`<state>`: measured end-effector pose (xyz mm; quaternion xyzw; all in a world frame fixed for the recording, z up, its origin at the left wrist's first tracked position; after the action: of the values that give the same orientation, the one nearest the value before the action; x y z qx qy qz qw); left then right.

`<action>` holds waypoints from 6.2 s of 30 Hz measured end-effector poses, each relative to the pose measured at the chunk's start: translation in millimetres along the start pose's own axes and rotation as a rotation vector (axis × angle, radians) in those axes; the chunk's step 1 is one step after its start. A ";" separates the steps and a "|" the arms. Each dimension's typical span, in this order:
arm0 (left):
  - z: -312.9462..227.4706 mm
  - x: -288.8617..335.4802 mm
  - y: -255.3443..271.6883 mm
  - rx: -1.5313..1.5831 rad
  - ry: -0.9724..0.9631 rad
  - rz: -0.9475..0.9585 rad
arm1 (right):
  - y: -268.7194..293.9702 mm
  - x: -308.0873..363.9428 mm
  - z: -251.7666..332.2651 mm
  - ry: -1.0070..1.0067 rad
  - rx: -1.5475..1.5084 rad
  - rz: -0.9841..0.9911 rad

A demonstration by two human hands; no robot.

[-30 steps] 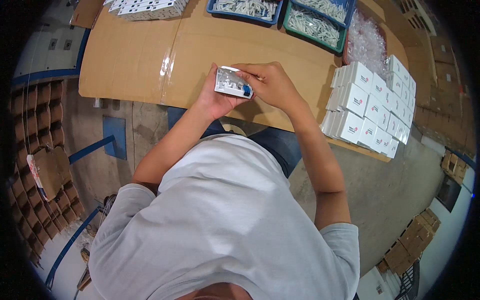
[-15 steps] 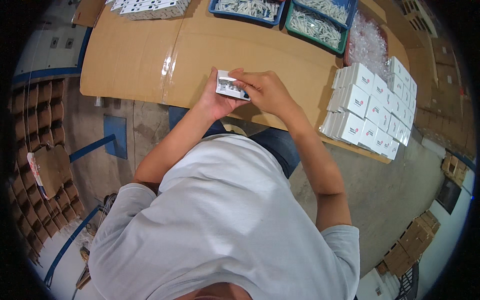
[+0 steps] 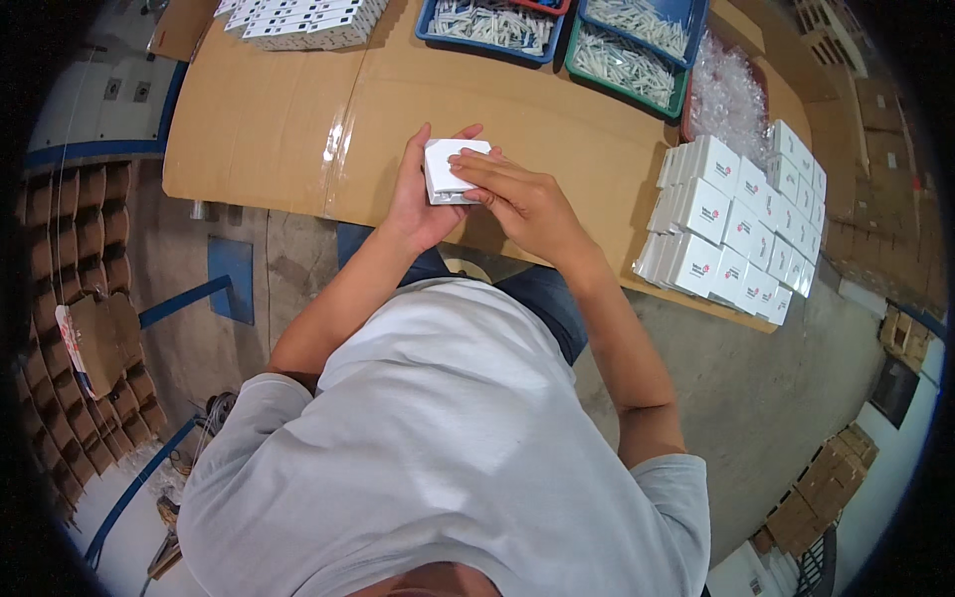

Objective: Assembling small electronic modules into white cardboard boxes and packing them with components.

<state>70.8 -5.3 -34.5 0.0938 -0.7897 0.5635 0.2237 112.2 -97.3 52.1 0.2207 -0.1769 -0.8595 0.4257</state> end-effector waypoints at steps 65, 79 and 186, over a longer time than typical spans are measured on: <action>-44.2 50.7 -76.9 -1.107 -0.515 0.324 | 43.7 40.9 8.0 -0.290 -0.398 -0.365; -48.8 73.4 -102.7 -1.026 -0.579 0.365 | 53.3 36.8 35.3 -0.128 -0.400 -0.373; -218.2 45.0 127.3 -1.858 -1.127 -0.936 | 3.9 -12.0 -90.3 -0.565 -0.091 -0.378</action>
<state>34.3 247.0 -64.0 0.4105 -0.7726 -0.4842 0.0111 169.1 -100.4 -19.2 -0.0165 -0.2051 -0.9574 0.2024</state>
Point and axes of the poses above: each hand's wrist, its own x-axis away from the middle knuckle, its own y-axis out of the back of the hand, z = x × y, the point moved 8 cm from there along -x, towards the middle knuckle
